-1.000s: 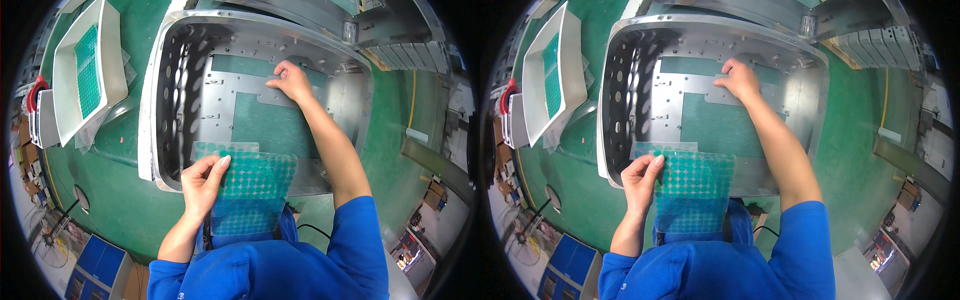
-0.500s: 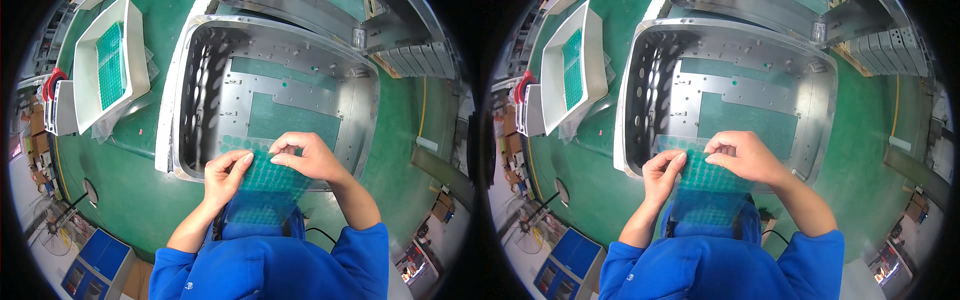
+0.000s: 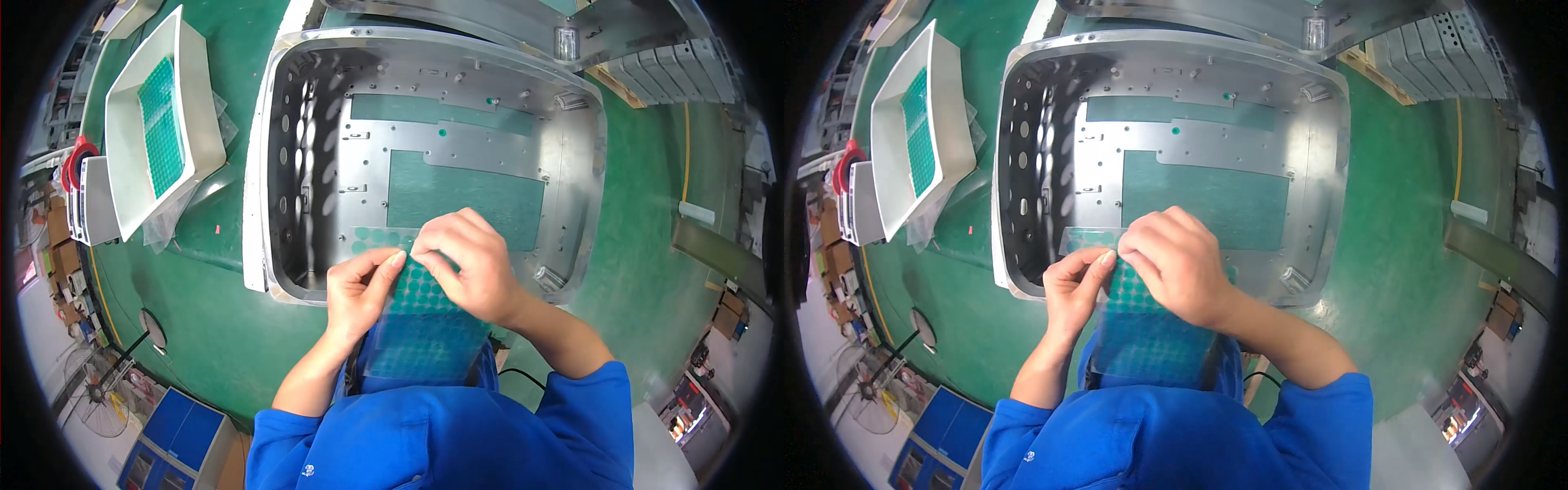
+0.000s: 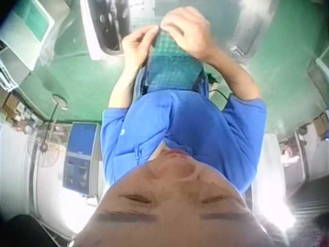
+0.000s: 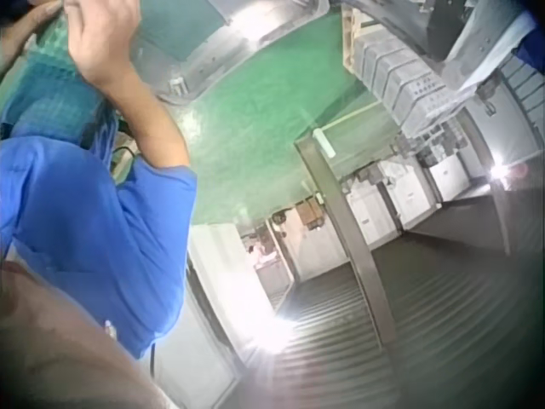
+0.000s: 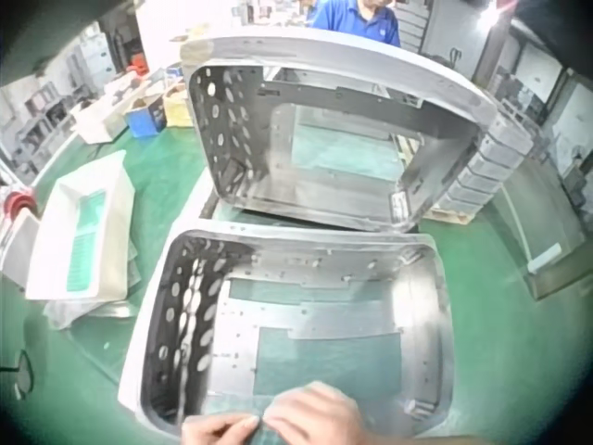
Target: Apply green circular stickers to designated spots on a metal enclosure frame.
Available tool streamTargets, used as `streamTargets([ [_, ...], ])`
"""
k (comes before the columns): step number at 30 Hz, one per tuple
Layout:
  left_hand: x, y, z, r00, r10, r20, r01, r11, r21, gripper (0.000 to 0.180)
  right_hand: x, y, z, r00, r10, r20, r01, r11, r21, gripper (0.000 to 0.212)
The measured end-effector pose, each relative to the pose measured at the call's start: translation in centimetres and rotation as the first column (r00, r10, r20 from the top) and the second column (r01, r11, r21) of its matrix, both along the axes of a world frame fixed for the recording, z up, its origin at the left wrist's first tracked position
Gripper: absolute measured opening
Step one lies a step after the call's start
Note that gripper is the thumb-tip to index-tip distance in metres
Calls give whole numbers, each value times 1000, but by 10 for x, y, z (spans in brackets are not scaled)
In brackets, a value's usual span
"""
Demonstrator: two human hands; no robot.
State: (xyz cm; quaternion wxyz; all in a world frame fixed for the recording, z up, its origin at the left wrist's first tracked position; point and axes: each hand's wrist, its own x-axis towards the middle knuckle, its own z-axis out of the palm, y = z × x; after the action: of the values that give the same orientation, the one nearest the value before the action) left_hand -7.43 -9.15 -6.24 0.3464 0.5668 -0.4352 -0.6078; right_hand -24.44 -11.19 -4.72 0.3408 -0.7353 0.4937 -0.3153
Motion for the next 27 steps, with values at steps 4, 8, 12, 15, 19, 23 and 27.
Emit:
streamTargets([
  [4,1,-1,-2,996,79,-34,-76,994,82,13,-24,-30,-31,921,-293,255,189,912,364,6],
  [8,-1,2,-3,999,-25,46,25,1000,7,11,-62,-74,-103,938,-342,-58,331,832,445,8],
  [12,-1,1,-5,998,-23,61,23,1000,-10,11,-75,-77,-144,940,-231,-251,318,859,401,7],
  [15,-2,0,-7,997,-32,73,33,999,-15,11,-72,-76,-142,931,-207,-301,324,848,419,6],
  [19,-2,-1,-6,998,-31,62,31,999,-6,11,-65,-82,-130,915,-176,-363,322,860,396,5],
  [23,-2,-3,-6,998,-34,56,34,999,2,11,-66,-83,-130,914,-165,-371,324,848,420,4],
  [27,-1,-4,-6,996,-54,76,55,998,-7,11,-68,-83,-132,917,-138,-374,307,843,441,5],
])
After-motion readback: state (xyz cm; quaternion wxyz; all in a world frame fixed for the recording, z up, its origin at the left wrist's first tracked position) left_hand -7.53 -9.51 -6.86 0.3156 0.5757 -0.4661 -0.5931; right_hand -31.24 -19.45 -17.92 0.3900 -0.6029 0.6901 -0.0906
